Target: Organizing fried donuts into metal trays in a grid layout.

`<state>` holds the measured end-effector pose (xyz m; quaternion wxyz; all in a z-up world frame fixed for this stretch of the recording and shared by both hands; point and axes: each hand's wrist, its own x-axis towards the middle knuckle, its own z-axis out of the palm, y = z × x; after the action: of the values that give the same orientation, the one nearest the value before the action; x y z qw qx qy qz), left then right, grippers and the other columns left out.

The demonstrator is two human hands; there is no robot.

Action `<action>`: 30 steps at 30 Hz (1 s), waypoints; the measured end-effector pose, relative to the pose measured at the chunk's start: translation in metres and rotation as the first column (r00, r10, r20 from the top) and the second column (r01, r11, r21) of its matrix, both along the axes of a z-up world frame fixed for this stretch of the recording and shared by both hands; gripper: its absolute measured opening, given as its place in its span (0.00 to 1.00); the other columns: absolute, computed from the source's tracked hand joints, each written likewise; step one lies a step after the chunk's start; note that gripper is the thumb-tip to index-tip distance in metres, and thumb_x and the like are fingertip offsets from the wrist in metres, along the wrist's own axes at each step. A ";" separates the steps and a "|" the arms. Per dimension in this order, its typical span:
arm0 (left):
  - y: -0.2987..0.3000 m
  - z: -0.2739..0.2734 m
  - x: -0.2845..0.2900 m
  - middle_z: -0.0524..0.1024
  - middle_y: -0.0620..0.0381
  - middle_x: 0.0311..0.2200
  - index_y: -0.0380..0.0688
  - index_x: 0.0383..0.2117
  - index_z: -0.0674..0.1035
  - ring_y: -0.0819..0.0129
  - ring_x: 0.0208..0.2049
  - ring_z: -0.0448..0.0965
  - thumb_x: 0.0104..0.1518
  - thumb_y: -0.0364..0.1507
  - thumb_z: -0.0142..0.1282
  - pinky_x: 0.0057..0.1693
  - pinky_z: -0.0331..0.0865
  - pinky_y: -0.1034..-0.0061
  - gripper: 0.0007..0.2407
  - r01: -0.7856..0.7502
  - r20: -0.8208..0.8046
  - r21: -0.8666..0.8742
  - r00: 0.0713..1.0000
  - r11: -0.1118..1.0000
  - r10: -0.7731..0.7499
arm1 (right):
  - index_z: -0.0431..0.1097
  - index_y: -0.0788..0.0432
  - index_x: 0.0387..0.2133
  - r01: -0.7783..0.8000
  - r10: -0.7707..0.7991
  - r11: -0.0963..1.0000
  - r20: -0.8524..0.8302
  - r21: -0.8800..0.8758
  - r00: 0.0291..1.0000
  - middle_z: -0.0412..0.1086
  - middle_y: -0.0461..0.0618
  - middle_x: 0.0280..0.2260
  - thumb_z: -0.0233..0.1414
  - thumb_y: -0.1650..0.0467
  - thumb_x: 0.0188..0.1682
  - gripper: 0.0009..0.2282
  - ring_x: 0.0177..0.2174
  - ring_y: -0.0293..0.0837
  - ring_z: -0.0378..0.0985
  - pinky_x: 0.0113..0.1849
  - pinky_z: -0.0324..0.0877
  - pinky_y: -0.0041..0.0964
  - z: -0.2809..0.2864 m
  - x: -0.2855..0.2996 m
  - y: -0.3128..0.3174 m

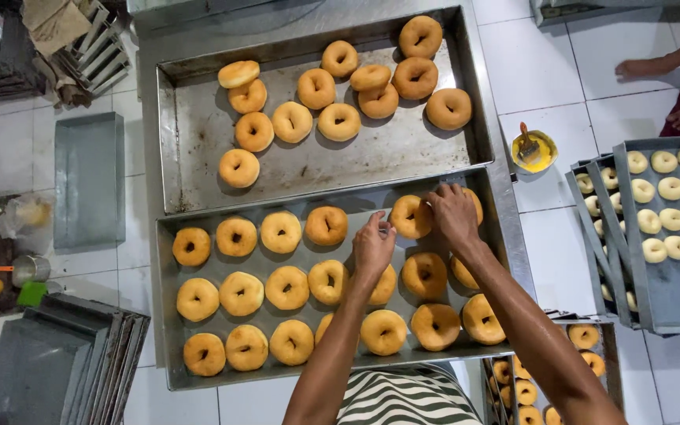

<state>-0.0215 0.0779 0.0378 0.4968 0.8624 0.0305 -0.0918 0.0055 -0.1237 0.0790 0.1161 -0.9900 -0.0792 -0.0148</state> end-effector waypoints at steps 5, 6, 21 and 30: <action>0.012 0.019 -0.004 0.82 0.52 0.34 0.39 0.52 0.76 0.58 0.33 0.83 0.52 0.29 0.62 0.45 0.74 0.62 0.19 -0.007 0.060 0.014 0.998 1.000 0.006 | 0.79 0.51 0.35 -0.011 0.008 0.998 0.042 0.065 0.999 0.73 0.51 0.36 0.58 0.71 0.41 0.08 0.42 0.54 0.73 0.45 0.68 0.48 0.013 -0.001 -0.001; 0.016 0.028 -0.004 0.81 0.52 0.33 0.39 0.51 0.77 0.57 0.32 0.82 0.51 0.28 0.63 0.43 0.73 0.62 0.19 0.002 0.105 0.032 0.994 0.999 -0.005 | 0.79 0.51 0.35 -0.003 -0.002 0.995 0.054 0.098 0.999 0.73 0.51 0.36 0.59 0.71 0.41 0.08 0.42 0.53 0.74 0.45 0.68 0.48 0.017 -0.001 -0.001; 0.094 0.079 -0.018 0.74 0.54 0.17 0.39 0.29 0.79 0.65 0.19 0.75 0.60 0.33 0.60 0.31 0.68 0.69 0.09 -0.138 0.007 -0.114 0.990 0.984 0.139 | 0.74 0.59 0.24 0.098 -0.109 0.991 0.128 0.094 0.986 0.72 0.56 0.30 0.61 0.64 0.48 0.11 0.35 0.57 0.75 0.38 0.70 0.52 0.014 0.089 -0.018; 0.115 0.063 -0.015 0.70 0.51 0.13 0.37 0.19 0.74 0.62 0.15 0.69 0.59 0.35 0.62 0.28 0.64 0.66 0.16 -0.163 -0.040 -0.045 0.986 0.986 0.161 | 0.76 0.57 0.37 0.009 -0.001 0.998 0.146 -0.058 0.989 0.73 0.56 0.34 0.59 0.65 0.46 0.10 0.40 0.58 0.76 0.39 0.71 0.53 -0.011 0.166 0.000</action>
<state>-0.0366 0.1925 0.1003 0.5227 0.8430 0.1073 -0.0674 0.1712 -0.1232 0.0681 0.0807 -0.9894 -0.0853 -0.0851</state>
